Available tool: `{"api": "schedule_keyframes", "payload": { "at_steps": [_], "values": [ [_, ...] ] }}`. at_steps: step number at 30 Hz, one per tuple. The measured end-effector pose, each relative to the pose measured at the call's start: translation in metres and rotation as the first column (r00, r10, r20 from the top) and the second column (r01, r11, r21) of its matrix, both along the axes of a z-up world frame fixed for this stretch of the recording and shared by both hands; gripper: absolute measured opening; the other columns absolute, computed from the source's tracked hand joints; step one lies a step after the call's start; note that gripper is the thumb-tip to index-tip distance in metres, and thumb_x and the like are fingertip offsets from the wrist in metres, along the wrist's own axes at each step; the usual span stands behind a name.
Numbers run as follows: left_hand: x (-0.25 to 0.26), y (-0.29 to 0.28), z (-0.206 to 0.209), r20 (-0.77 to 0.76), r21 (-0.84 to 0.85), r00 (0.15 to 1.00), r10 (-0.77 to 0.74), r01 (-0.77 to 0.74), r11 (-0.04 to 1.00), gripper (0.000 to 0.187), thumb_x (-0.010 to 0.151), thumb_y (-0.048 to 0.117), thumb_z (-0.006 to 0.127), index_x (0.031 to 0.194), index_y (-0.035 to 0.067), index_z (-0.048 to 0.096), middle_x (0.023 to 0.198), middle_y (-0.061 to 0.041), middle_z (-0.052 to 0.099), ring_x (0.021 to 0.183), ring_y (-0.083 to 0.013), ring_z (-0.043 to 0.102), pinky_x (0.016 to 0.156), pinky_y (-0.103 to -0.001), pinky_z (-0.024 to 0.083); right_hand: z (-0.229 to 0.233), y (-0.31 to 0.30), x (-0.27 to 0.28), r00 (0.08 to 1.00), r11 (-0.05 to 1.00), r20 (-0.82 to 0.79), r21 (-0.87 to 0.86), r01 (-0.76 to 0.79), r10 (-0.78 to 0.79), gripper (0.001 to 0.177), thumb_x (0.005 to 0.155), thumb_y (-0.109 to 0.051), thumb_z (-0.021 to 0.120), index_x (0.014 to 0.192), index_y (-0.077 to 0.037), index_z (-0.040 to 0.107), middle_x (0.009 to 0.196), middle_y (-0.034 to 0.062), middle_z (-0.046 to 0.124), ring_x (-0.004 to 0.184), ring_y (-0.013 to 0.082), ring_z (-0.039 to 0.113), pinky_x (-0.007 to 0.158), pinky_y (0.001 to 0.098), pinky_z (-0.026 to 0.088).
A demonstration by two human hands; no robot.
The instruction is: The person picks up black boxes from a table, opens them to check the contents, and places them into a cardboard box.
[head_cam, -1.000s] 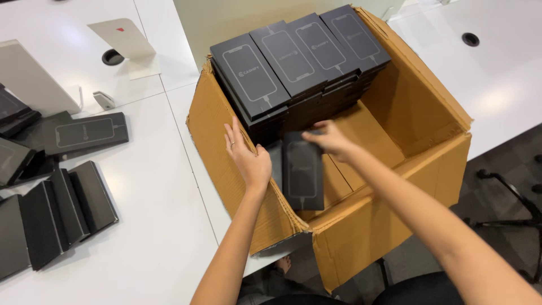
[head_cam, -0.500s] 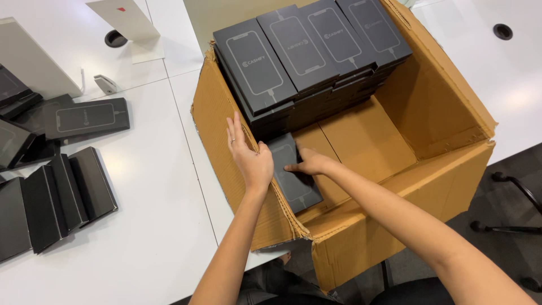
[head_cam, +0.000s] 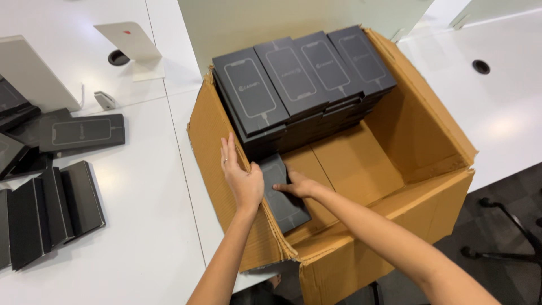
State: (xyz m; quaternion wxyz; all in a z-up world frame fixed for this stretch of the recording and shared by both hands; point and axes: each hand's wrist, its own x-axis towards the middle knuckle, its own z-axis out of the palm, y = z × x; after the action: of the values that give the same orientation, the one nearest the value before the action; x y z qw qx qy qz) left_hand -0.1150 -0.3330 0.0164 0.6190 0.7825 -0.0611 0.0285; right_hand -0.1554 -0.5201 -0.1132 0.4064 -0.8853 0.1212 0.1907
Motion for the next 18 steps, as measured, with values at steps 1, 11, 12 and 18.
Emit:
{"api": "schedule_keyframes", "payload": {
  "at_steps": [1, 11, 12, 18],
  "values": [
    [0.000, 0.000, 0.001, -0.007, -0.011, 1.000, 0.000, 0.000, 1.000, 0.085, 0.079, -0.012, 0.057, 0.157, 0.015, 0.035, 0.167, -0.017, 0.025, 0.156, -0.0363, 0.020, 0.122, -0.047, 0.028, 0.000, 0.001, 0.000, 1.000, 1.000, -0.019, -0.009, 0.005, -0.005, 0.099, 0.082, -0.047, 0.078, 0.153, 0.001, 0.028, 0.145, 0.0257, 0.054, 0.136, 0.0363, 0.051, 0.113, 0.0401, 0.042],
    [0.001, 0.000, 0.003, -0.039, -0.017, 0.999, -0.010, 0.009, 1.000, 0.086, 0.080, -0.014, 0.056, 0.157, 0.017, 0.034, 0.167, -0.016, 0.023, 0.156, -0.0365, 0.017, 0.123, -0.050, 0.027, 0.002, 0.004, 0.003, 0.980, 0.999, -0.194, 0.010, 0.043, -0.041, 0.099, 0.086, -0.053, 0.071, 0.156, -0.001, 0.023, 0.147, 0.0233, 0.053, 0.136, 0.0334, 0.053, 0.114, 0.0393, 0.043],
    [0.001, 0.000, 0.003, -0.041, -0.023, 0.999, -0.012, 0.011, 1.000, 0.086, 0.079, -0.014, 0.056, 0.157, 0.017, 0.034, 0.167, -0.016, 0.023, 0.156, -0.0366, 0.016, 0.123, -0.050, 0.028, 0.004, 0.005, 0.004, 0.981, 0.999, -0.190, 0.014, 0.044, -0.041, 0.097, 0.087, -0.053, 0.070, 0.155, 0.000, 0.025, 0.146, 0.0237, 0.053, 0.136, 0.0335, 0.054, 0.114, 0.0394, 0.043],
    [0.000, 0.000, 0.002, -0.063, 0.009, 0.998, -0.010, 0.011, 1.000, 0.086, 0.081, -0.012, 0.057, 0.157, 0.018, 0.033, 0.168, -0.013, 0.023, 0.156, -0.0352, 0.017, 0.124, -0.050, 0.025, 0.011, 0.012, -0.002, 0.973, 0.996, -0.220, -0.073, 0.052, -0.067, 0.094, 0.091, -0.057, 0.065, 0.153, 0.004, 0.028, 0.145, 0.0265, 0.054, 0.135, 0.0349, 0.054, 0.113, 0.0404, 0.044]
  ]
}}
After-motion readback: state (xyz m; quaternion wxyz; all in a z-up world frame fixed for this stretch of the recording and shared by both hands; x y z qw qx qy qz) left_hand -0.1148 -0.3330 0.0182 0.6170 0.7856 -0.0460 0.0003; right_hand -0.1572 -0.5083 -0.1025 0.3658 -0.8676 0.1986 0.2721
